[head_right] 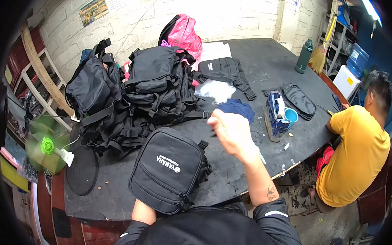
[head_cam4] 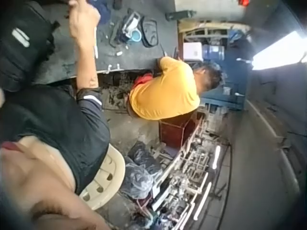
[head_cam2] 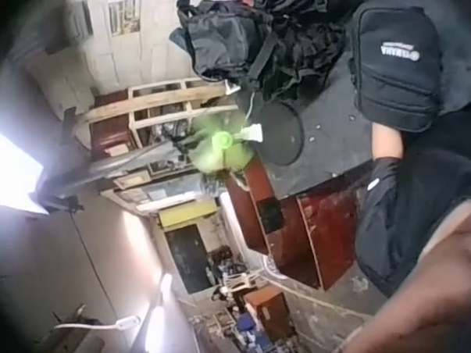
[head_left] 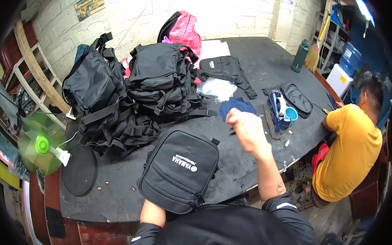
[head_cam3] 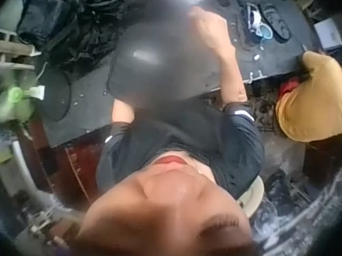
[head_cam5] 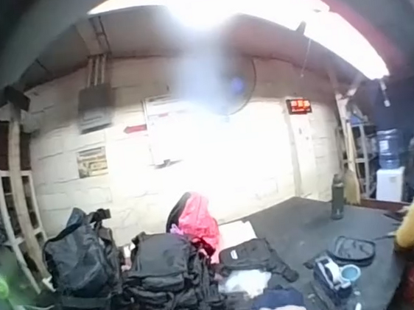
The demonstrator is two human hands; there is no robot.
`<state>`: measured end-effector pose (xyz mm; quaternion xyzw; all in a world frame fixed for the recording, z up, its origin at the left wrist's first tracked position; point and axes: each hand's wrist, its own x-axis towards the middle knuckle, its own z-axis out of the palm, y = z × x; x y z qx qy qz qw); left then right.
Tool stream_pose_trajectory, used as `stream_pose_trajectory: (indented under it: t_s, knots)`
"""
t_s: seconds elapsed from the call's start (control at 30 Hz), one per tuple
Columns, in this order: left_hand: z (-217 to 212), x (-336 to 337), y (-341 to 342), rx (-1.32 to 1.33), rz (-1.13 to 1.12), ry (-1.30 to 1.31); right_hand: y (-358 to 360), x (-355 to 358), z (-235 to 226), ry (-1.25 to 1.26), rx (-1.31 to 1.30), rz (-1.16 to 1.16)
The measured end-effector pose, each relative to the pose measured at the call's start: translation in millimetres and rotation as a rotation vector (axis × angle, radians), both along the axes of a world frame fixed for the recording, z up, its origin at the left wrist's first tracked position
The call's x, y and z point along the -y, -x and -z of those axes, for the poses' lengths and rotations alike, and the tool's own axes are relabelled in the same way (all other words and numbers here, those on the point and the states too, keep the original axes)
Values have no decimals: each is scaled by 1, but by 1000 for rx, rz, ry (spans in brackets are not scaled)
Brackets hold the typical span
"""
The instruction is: Inspecting black pouches and trimming loose threads using snips and a lighter at a workshop bench.
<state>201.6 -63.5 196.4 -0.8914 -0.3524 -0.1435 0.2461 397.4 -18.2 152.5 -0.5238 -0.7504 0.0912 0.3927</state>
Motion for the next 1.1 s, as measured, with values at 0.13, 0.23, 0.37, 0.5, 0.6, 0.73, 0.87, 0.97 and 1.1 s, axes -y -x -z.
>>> stream_pose_trajectory:
  t_s: [0.13, 0.23, 0.37, 0.5, 0.6, 0.73, 0.87, 0.97, 1.1]
  knots:
    - [8, -1, 8, 26, 75, -9, 1, -6, 3, 222, -227, -344]
    - [14, -1, 13, -20, 59, 98, 5, -1, -8, 357, -148, -589]
    - [18, -1, 19, -82, 41, 226, 1, -7, 14, 367, -193, -620]
    - [25, -2, 28, -138, 7, 354, 6, -5, 12, 355, -232, -574]
    - [34, -2, 33, -181, -11, 452, 9, -7, 9, 326, -165, -521]
    - [66, -9, 42, -140, 15, 359, 10, -10, 12, 11, -65, -496]
    - [127, -24, 52, 138, 165, -265, 14, -9, 12, -46, -20, -526]
    - [129, -26, 49, 114, 147, -165, 12, -10, 16, -20, -14, -524]
    - [129, -24, 50, 65, 85, 25, 14, -15, 23, 12, -71, -579]
